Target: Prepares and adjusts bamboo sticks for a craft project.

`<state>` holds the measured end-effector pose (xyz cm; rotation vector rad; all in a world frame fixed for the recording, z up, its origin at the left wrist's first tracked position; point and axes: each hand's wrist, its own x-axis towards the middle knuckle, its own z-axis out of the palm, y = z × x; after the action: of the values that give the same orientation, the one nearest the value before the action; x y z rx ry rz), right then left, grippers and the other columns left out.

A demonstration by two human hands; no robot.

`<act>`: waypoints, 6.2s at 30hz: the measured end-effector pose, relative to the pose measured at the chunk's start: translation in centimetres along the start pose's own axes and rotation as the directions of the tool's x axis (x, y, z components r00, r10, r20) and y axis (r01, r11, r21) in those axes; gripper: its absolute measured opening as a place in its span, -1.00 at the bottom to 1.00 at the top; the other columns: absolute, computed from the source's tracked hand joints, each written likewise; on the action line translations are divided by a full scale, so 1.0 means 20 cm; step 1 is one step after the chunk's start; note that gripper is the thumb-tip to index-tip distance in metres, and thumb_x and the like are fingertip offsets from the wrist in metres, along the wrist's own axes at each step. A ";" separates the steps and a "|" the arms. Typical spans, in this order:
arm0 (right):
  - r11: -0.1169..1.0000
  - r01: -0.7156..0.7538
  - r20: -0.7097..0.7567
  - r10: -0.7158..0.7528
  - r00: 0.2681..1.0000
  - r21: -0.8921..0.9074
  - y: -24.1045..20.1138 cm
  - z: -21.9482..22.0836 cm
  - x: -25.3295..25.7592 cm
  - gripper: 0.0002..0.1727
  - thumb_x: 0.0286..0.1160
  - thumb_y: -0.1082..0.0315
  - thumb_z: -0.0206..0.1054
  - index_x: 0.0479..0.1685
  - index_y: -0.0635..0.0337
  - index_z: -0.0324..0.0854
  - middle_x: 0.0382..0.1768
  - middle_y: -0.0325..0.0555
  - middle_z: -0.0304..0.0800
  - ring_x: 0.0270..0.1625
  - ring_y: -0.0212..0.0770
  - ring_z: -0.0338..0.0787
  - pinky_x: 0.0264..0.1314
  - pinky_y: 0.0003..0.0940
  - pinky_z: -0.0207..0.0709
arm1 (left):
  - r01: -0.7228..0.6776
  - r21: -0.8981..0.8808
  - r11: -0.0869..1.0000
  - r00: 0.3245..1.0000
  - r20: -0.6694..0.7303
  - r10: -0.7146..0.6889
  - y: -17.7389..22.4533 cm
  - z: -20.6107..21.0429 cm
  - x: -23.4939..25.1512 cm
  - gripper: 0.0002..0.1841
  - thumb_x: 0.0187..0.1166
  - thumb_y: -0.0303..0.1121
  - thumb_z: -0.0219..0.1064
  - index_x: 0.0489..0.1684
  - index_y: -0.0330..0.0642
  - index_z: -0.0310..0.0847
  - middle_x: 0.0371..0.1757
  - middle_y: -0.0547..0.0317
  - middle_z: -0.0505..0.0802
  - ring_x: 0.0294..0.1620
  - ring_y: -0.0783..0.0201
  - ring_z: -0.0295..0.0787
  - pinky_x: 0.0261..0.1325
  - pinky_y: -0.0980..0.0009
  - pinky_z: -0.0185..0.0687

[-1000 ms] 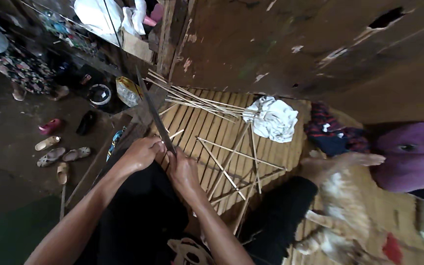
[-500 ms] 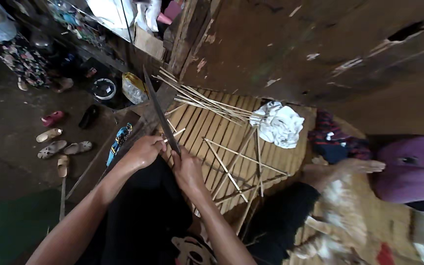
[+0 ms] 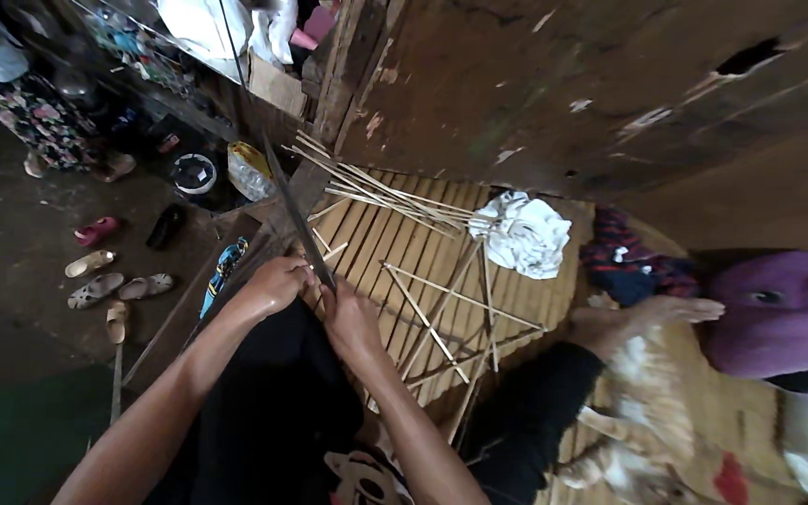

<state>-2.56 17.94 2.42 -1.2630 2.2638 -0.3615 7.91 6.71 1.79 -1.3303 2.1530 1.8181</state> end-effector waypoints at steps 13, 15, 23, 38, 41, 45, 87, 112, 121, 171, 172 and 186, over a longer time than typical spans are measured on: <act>0.996 -0.062 0.255 0.078 0.964 -0.070 -0.08 0.26 0.49 -0.49 0.88 0.10 0.03 0.61 0.22 0.38 0.16 0.32 0.79 0.25 0.31 0.79 0.30 0.25 0.60 | 0.233 0.174 0.957 0.972 -0.070 -0.223 -0.28 -0.18 0.43 -0.60 0.89 -0.25 0.01 0.49 -0.38 0.39 0.18 -0.38 0.72 0.19 -0.25 0.69 0.31 -0.22 0.51; 0.996 -0.062 0.268 0.077 0.960 -0.062 -0.06 0.27 0.50 -0.49 0.88 0.10 0.04 0.62 0.24 0.37 0.14 0.33 0.79 0.24 0.32 0.80 0.29 0.26 0.60 | 0.210 0.260 0.943 0.977 -0.089 -0.193 -0.28 -0.17 0.39 -0.63 0.85 -0.31 0.08 0.46 -0.35 0.41 0.17 -0.40 0.75 0.24 -0.32 0.71 0.30 -0.29 0.53; 0.995 -0.093 0.258 0.096 0.961 -0.024 -0.04 0.30 0.51 -0.49 0.89 0.07 0.01 0.58 0.25 0.41 0.12 0.35 0.78 0.21 0.33 0.80 0.28 0.26 0.60 | 0.163 0.605 0.779 0.948 -0.314 0.045 -0.24 -0.18 0.24 -0.80 0.59 -0.29 0.46 -0.08 -0.27 0.80 -0.07 -0.34 0.86 0.04 -0.40 0.81 0.00 -0.33 0.63; 0.986 -0.166 0.190 0.163 0.968 -0.001 -0.01 0.31 0.50 -0.51 0.90 0.09 0.00 0.59 0.18 0.44 0.05 0.32 0.82 0.18 0.32 0.81 0.26 0.24 0.61 | -0.092 0.627 0.774 0.972 -0.111 0.206 -0.30 -0.20 0.39 -0.85 0.62 -0.44 0.35 -0.13 -0.23 0.88 -0.01 -0.18 0.91 0.12 -0.28 0.82 0.15 -0.29 0.60; 0.993 -0.121 0.170 0.118 0.978 0.008 0.00 0.33 0.51 -0.52 0.89 0.08 0.02 0.49 0.24 0.49 -0.02 0.33 0.83 0.12 0.33 0.83 0.20 0.26 0.63 | -0.082 0.613 0.786 0.975 -0.113 0.190 -0.30 -0.19 0.38 -0.84 0.62 -0.43 0.34 -0.11 -0.23 0.88 0.00 -0.20 0.90 0.14 -0.28 0.81 0.21 -0.30 0.58; 0.993 -0.118 0.155 0.118 0.981 -0.012 -0.01 0.34 0.51 -0.55 0.89 0.09 0.02 0.43 0.24 0.51 -0.04 0.31 0.82 0.10 0.33 0.84 0.16 0.26 0.63 | -0.076 0.609 0.790 0.975 -0.121 0.187 -0.29 -0.18 0.37 -0.83 0.62 -0.43 0.34 -0.10 -0.24 0.88 -0.02 -0.22 0.90 0.13 -0.31 0.81 0.19 -0.31 0.59; 0.993 -0.104 0.175 0.112 0.978 -0.052 0.00 0.34 0.50 -0.51 0.88 0.14 0.03 0.56 0.28 0.44 0.11 0.34 0.81 0.22 0.34 0.81 0.30 0.24 0.60 | -0.338 0.566 0.752 0.865 -0.127 0.485 -0.38 -0.14 0.44 -0.87 0.54 -0.46 0.41 -0.28 -0.32 0.86 -0.19 -0.21 0.91 -0.07 -0.27 0.87 0.04 -0.32 0.64; 0.999 -0.038 0.130 0.040 0.991 -0.022 0.04 0.40 0.53 -0.55 0.86 0.16 0.08 0.49 0.28 0.52 0.00 0.33 0.85 0.09 0.34 0.86 0.17 0.26 0.66 | -0.176 0.549 0.817 0.947 -0.131 0.293 -0.28 -0.16 0.38 -0.87 0.47 -0.41 0.56 -0.18 -0.28 0.84 -0.16 -0.20 0.90 -0.03 -0.28 0.84 0.12 -0.32 0.61; 0.997 -0.063 0.187 0.071 0.980 -0.049 0.04 0.36 0.50 -0.51 0.86 0.12 0.07 0.57 0.22 0.46 0.04 0.30 0.84 0.15 0.32 0.84 0.23 0.25 0.63 | -0.044 0.604 0.796 0.988 -0.091 0.124 -0.25 -0.17 0.38 -0.83 0.65 -0.38 0.35 -0.12 -0.27 0.83 -0.05 -0.25 0.89 0.11 -0.33 0.80 0.18 -0.32 0.58; 0.996 0.005 0.230 0.015 0.973 -0.086 0.02 0.33 0.51 -0.48 0.90 0.04 -0.01 0.47 0.30 0.47 0.04 0.31 0.82 0.15 0.32 0.84 0.19 0.24 0.64 | 0.066 0.452 0.890 0.947 -0.309 0.087 -0.33 -0.19 0.24 -0.87 0.51 -0.39 0.53 -0.09 -0.15 0.90 0.00 -0.21 0.88 0.09 -0.32 0.80 0.12 -0.37 0.58; 0.996 0.022 0.221 -0.003 0.975 -0.085 0.02 0.33 0.51 -0.49 0.89 0.05 0.00 0.43 0.31 0.50 0.03 0.31 0.82 0.13 0.31 0.84 0.18 0.23 0.65 | 0.042 0.466 0.884 0.944 -0.309 0.118 -0.34 -0.19 0.25 -0.85 0.46 -0.42 0.56 -0.08 -0.15 0.90 0.02 -0.20 0.88 0.09 -0.30 0.80 0.13 -0.36 0.59; 0.978 0.035 0.301 0.030 0.953 -0.208 -0.02 0.26 0.48 -0.52 0.91 0.09 -0.04 0.49 0.28 0.44 0.05 0.31 0.82 0.19 0.30 0.82 0.24 0.21 0.63 | -0.089 0.438 0.894 0.825 -0.470 0.313 -0.81 -0.12 0.05 -0.59 0.69 -0.18 0.36 0.38 -0.23 0.69 0.41 -0.30 0.70 0.40 -0.29 0.67 0.41 -0.25 0.56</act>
<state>-3.53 9.62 -4.79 -1.3241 2.0755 0.0741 18.19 4.96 -10.87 -1.6845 2.8394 1.0065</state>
